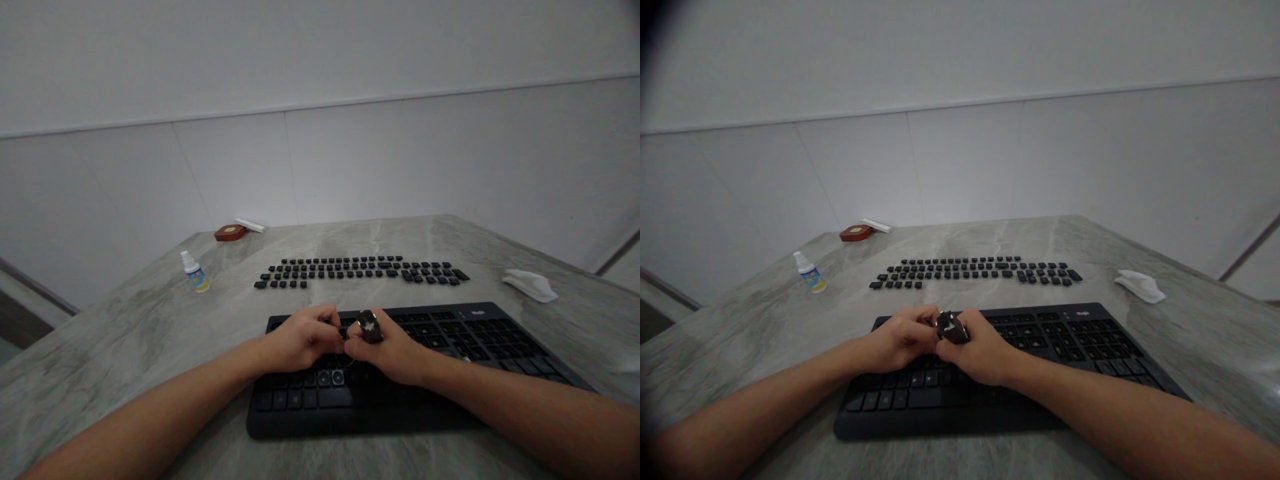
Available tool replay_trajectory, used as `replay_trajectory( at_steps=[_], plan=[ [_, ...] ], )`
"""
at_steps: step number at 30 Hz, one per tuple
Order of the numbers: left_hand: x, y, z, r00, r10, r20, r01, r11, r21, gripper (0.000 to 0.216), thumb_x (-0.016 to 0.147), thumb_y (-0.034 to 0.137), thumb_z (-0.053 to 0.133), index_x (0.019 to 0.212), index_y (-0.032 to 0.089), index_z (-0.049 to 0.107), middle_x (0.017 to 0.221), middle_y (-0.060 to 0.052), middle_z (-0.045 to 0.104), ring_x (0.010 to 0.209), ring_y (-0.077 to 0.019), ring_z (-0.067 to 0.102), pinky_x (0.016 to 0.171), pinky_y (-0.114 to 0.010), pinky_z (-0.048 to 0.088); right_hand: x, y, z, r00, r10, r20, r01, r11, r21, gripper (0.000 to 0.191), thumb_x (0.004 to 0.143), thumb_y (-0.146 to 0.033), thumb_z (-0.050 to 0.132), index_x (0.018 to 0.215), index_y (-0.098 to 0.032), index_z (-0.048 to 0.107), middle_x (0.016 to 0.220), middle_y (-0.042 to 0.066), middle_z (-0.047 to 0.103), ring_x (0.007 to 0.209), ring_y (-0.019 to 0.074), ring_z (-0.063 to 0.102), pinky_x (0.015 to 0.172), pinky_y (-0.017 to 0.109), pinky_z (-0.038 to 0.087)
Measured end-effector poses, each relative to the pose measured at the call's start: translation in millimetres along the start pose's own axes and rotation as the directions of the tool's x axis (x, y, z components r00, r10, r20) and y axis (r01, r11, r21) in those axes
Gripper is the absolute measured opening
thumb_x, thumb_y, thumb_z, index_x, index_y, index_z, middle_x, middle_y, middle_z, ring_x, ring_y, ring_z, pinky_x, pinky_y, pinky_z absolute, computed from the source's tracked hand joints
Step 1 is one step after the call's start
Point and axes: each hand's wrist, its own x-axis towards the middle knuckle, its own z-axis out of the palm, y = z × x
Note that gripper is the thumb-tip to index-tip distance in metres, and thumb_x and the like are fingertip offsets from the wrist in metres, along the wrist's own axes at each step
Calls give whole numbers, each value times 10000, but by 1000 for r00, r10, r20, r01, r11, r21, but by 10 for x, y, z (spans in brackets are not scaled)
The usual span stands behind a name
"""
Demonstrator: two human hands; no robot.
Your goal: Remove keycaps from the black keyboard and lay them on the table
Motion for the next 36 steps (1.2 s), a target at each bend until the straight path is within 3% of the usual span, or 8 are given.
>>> replay_trajectory(
  at_steps=[3,7,9,13,18,23,26,36],
  plan=[
    [-3,5,-3,1000,-2,2,2,1000,13,245,930,146,526,736,113,672,842,-47,539,748,-133,528,664,-240,428,-38,32,12,999,-43,8,43,996,-76,289,683,-222,490,481,-218,283,459,-79,242,435,67,209,406,208,193],
    [-15,9,5,1000,-4,1,4,999,35,239,929,126,512,828,146,728,851,-39,539,743,-123,532,652,-223,430,-132,68,8,929,-290,228,344,905,-250,124,575,-173,507,481,-193,428,438,-69,364,414,72,311,444,217,252],
    [-18,13,7,1000,0,-7,0,999,43,238,925,117,510,847,151,733,852,-37,537,741,-120,533,646,-216,428,-158,56,-2,909,-329,257,394,880,-266,97,557,-168,509,485,-191,448,433,-68,377,407,72,328,443,216,252],
    [-12,22,4,1000,10,-7,-10,998,58,233,914,106,504,802,142,705,839,-35,532,724,-117,519,633,-214,416,-127,-4,-16,953,-214,217,263,936,-235,187,588,-171,495,453,-196,368,425,-77,299,396,61,259,422,217,225],
    [-5,7,5,1000,12,1,-12,997,71,207,931,132,503,850,138,694,861,-46,557,766,-139,540,682,-239,438,-57,-25,8,1000,18,-16,-20,995,-94,253,674,-224,485,489,-208,313,487,-67,267,455,72,244,416,213,201],
    [-4,16,4,1000,4,12,-5,997,83,222,926,120,490,824,142,686,847,-39,549,735,-128,524,654,-227,428,-102,-42,16,990,-127,57,134,979,-151,331,674,-188,505,467,-207,248,448,-78,224,436,56,196,413,218,173],
    [-4,20,2,1000,-1,15,0,997,80,215,921,124,494,821,143,683,845,-40,554,734,-128,518,652,-229,428,-119,-68,18,982,-190,6,188,969,-160,311,682,-176,490,471,-203,264,455,-77,222,445,56,194,424,217,188],
    [-12,-17,9,1000,13,16,-14,997,76,184,921,124,515,807,139,659,864,-48,562,791,-151,549,711,-254,467,5,-24,68,985,41,-169,-32,998,55,279,682,-286,471,466,-224,305,439,-74,240,425,70,221,399,225,183]
  ],
)
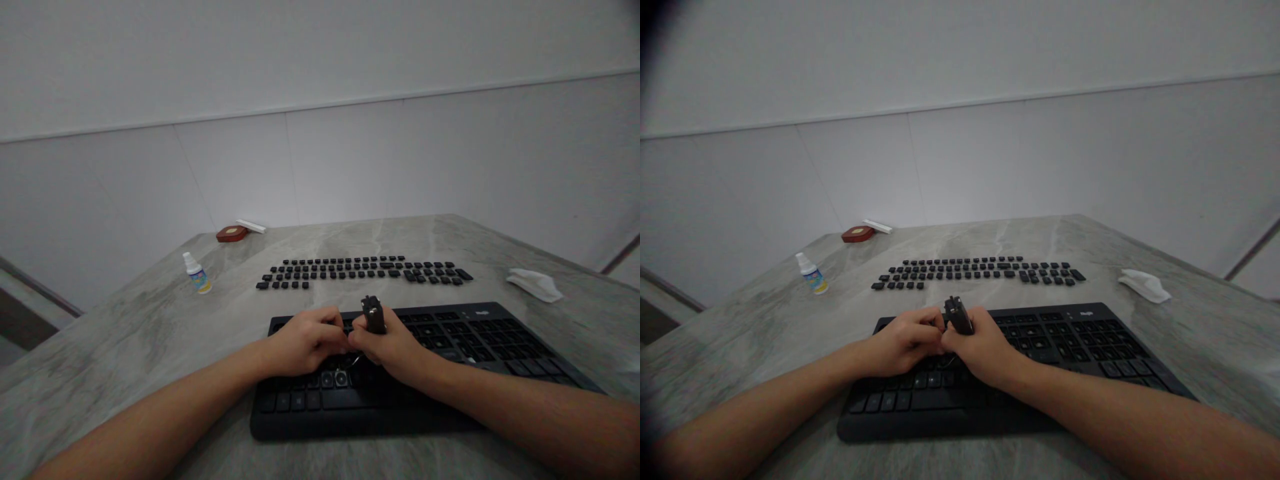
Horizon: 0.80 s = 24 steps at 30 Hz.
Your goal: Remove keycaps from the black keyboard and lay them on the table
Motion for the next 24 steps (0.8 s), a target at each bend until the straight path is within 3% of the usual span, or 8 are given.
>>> replay_trajectory(
  at_steps=[3,7,8,10,13,18,21,24],
  plan=[
    [6,23,-8,1000,-4,3,4,1000,11,189,922,119,510,814,136,664,854,-46,561,773,-147,546,696,-250,461,-63,12,-7,994,-96,43,100,991,-88,286,683,-241,477,470,-216,287,449,-76,226,425,64,214,403,216,177],
    [10,44,-14,1000,-9,3,9,1000,22,202,929,122,503,830,141,677,845,-42,563,741,-132,542,671,-232,453,-167,14,-36,906,-296,301,360,915,-182,226,632,-171,524,469,-188,368,435,-77,297,399,49,273,417,204,213],
    [10,48,-17,1000,-9,6,9,1000,25,202,933,128,503,831,142,677,848,-44,567,741,-132,545,672,-232,457,-168,15,-38,913,-286,290,349,917,-195,232,634,-170,524,467,-188,364,435,-78,291,397,48,264,415,203,210],
    [11,61,-28,1000,6,14,-7,1000,29,190,941,139,497,864,138,670,880,-60,585,770,-147,562,700,-248,479,-132,14,-32,968,-196,155,224,955,-192,279,662,-190,510,464,-197,314,447,-77,253,416,53,227,411,203,192],
    [15,92,-54,998,64,10,-64,998,-12,135,953,180,523,970,125,645,944,-95,620,849,-181,597,773,-291,514,-26,10,-8,999,-32,-9,31,998,-61,290,688,-267,493,467,-212,313,437,-69,265,429,66,230,400,203,190],
    [18,89,-50,983,184,13,-183,982,-47,176,935,291,633,884,132,690,967,-109,666,872,-188,650,791,-288,544,12,30,7,998,41,-38,-40,999,15,278,669,-278,492,443,-214,342,402,-64,292,402,71,257,391,212,207],
    [13,51,-20,981,194,7,-193,980,-50,189,952,247,606,859,120,713,938,-112,690,824,-175,670,769,-275,555,-103,64,8,989,-147,30,150,980,-128,261,673,-218,502,472,-204,337,445,-64,304,428,72,266,419,218,220],
    [10,32,-4,980,199,14,-199,979,-41,206,956,227,588,837,124,720,909,-109,695,774,-160,667,723,-258,556,-192,75,19,870,-412,270,472,855,-215,169,607,-182,535,489,-188,414,455,-65,367,441,73,309,483,237,283]
  ],
)
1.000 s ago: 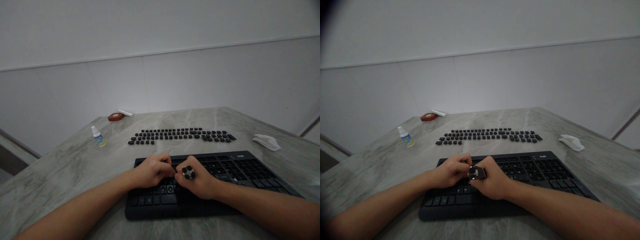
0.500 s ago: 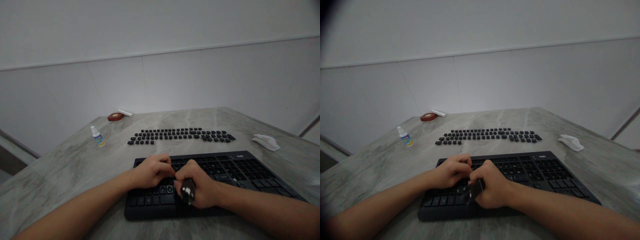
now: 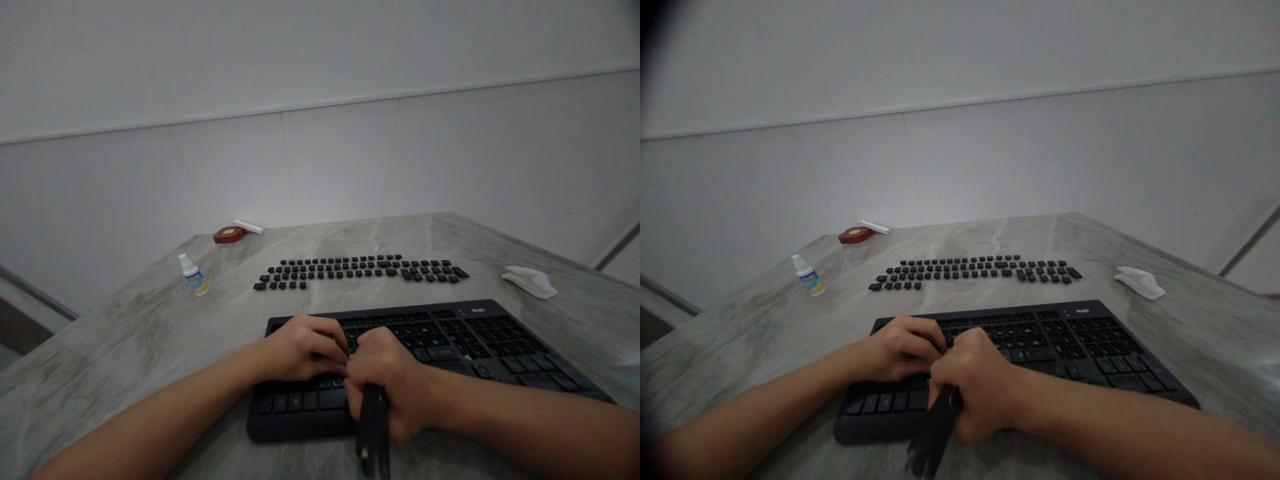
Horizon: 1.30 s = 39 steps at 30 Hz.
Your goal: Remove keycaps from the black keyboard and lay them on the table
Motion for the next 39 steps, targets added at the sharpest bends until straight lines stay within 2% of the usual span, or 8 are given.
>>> replay_trajectory(
  at_steps=[6,13,18,23,28,33,36,39],
  plan=[
    [8,22,-6,1000,-24,-1,24,999,-48,166,931,219,630,834,119,721,914,-118,707,839,-185,689,776,-284,572,121,-11,-21,875,426,-231,-388,901,194,259,706,-247,464,486,-216,330,472,-56,288,444,83,270,410,218,230],
    [-5,12,3,1000,-17,-2,17,1000,-1,190,936,218,602,826,120,722,880,-111,693,754,-162,665,711,-268,565,39,-22,-17,999,48,-10,-48,999,15,195,621,-190,553,472,-191,428,431,-65,378,418,72,300,457,228,269],
    [8,25,-2,1000,-21,-13,21,999,-38,172,924,217,633,822,109,720,892,-120,702,799,-181,679,749,-278,567,75,-6,-14,878,401,-263,-368,915,167,265,716,-213,469,482,-211,346,455,-58,312,430,80,280,408,212,238],
    [4,18,-11,1000,-10,3,10,1000,-2,172,929,203,611,820,118,715,876,-110,694,750,-158,665,700,-249,553,34,-8,0,1000,16,-26,-17,1000,-12,208,630,-169,552,480,-192,410,439,-66,378,417,70,312,473,230,275],
    [13,33,-19,1000,-22,-2,22,1000,-10,191,933,223,619,805,120,716,880,-106,699,759,-161,668,723,-260,557,36,-13,-5,936,236,-263,-236,971,32,290,741,-160,479,497,-210,332,453,-61,329,411,78,280,418,219,225],
    [22,54,-20,1000,25,8,-26,1000,6,183,941,220,603,842,121,720,871,-112,706,745,-165,667,678,-256,544,-51,-21,7,971,-234,-43,227,964,-137,169,645,-116,546,517,-194,468,434,-72,394,403,77,323,490,268,231],
    [21,42,-6,1000,17,-9,-17,1000,9,182,940,209,595,823,121,703,868,-109,697,742,-162,661,685,-255,546,-17,-15,-20,992,47,-118,-52,998,-39,203,669,-161,526,496,-194,426,446,-62,373,407,74,316,452,241,232],
    [23,32,6,1000,-18,-20,19,1000,6,144,934,204,607,848,127,694,893,-107,691,793,-171,670,728,-266,555,91,4,-69,894,375,-243,-342,925,168,294,705,-237,490,466,-216,320,443,-62,278,419,75,258,414,230,205]
  ],
)
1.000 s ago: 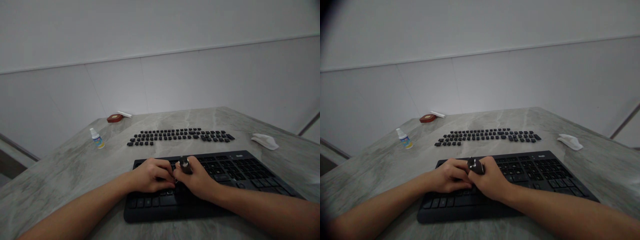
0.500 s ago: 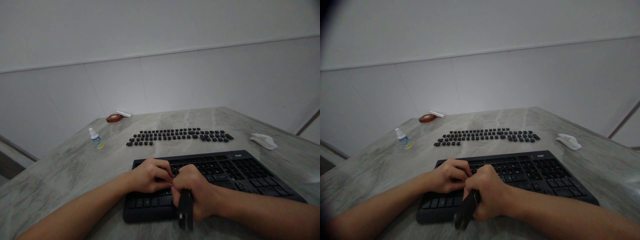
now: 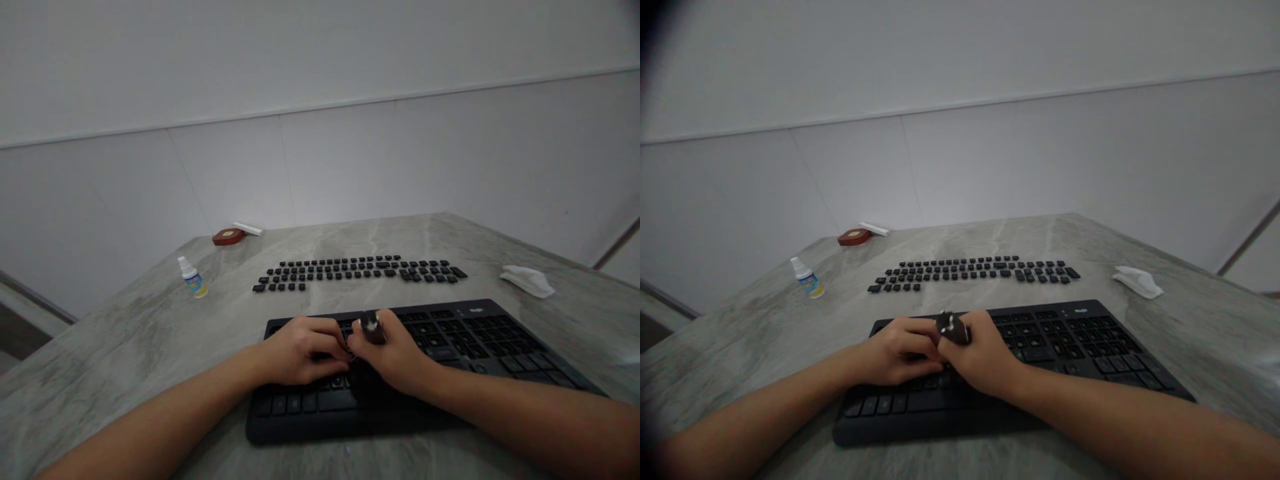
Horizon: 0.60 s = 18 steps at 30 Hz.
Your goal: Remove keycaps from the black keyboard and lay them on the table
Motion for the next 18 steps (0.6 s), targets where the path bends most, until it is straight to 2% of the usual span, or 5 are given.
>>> replay_trajectory(
  at_steps=[3,6,12,18],
  plan=[
    [7,7,4,999,-39,-9,39,999,-1,101,928,192,613,913,129,690,915,-105,692,830,-176,676,747,-266,556,90,-14,-12,978,187,-88,-171,971,165,313,662,-309,512,439,-232,307,406,-68,266,398,72,244,397,237,204],
    [16,23,5,996,-77,-47,77,997,4,96,930,172,593,916,135,680,917,-92,688,833,-166,670,755,-259,550,114,-5,-16,951,289,-105,-249,924,290,322,626,-331,544,413,-231,325,379,-72,275,372,60,227,389,238,194],
    [22,40,4,979,-158,-126,166,984,58,114,910,157,551,958,161,655,922,-64,663,810,-153,625,744,-261,521,130,-8,-23,925,359,-121,-253,824,507,347,579,-317,593,394,-229,313,369,-84,254,355,45,214,379,233,150],
    [4,63,-2,976,-191,-103,200,976,83,109,852,137,588,957,157,610,902,-29,620,611,-88,499,603,-215,442,141,-29,-10,918,385,-100,-274,794,543,352,573,-316,616,404,-226,321,368,-90,268,351,37,208,381,231,134]
  ],
)
